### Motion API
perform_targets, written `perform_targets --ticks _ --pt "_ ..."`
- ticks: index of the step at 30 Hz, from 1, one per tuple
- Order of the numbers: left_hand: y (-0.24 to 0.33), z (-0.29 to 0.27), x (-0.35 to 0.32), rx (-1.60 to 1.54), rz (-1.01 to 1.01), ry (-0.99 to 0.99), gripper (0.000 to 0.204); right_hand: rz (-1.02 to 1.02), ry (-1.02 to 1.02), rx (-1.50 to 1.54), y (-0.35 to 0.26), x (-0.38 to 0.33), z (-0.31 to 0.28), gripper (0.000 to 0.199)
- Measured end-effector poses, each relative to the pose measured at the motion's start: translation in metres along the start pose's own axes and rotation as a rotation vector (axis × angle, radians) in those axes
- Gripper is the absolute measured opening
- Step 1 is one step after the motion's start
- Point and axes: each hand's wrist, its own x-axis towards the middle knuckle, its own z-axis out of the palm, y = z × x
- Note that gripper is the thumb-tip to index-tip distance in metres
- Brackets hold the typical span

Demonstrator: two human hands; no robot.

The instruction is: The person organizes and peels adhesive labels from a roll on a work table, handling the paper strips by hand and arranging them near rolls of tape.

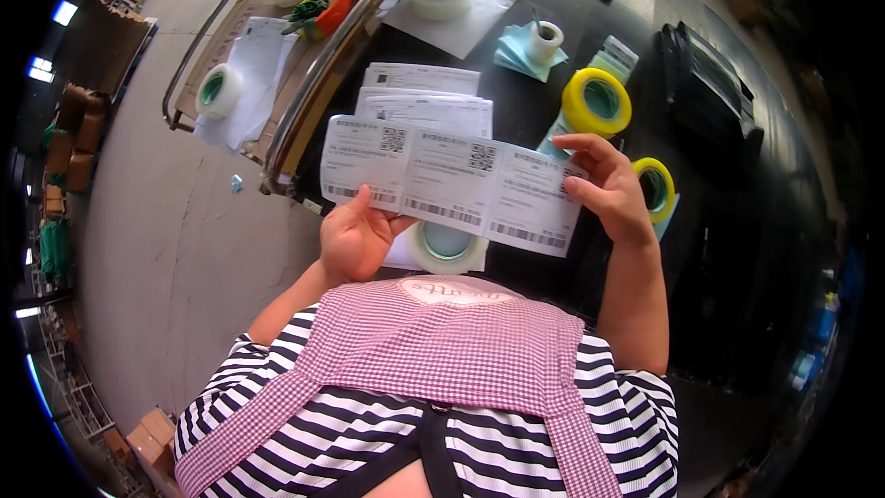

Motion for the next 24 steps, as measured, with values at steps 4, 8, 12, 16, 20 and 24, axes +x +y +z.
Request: perform_targets --ticks 4,8,12,16,20,24 --pt "0.0 0.0 0.002 -0.001 0.003 0.01 0.045 0.0 -0.006 0.024 -0.001 0.0 0.003 0.046" --pt "-0.002 0.001 0.006 -0.018 -0.024 -0.003 0.044 -0.03 0.004 0.068 -0.004 -0.005 0.007 0.043" --pt "-0.004 -0.001 0.013 -0.038 -0.04 -0.016 0.044 -0.046 0.009 0.069 -0.002 -0.008 0.008 0.043" --pt "-0.012 -0.007 0.017 -0.009 -0.086 -0.031 0.044 -0.084 0.023 0.08 -0.002 -0.008 0.021 0.042" --pt "-0.022 0.0 0.017 0.089 -0.238 -0.181 0.068 -0.09 0.111 0.071 0.009 -0.009 0.055 0.035" --pt "-0.03 -0.016 0.019 0.2 -0.292 -0.427 0.087 -0.109 0.237 -0.154 0.024 -0.015 0.092 0.03"
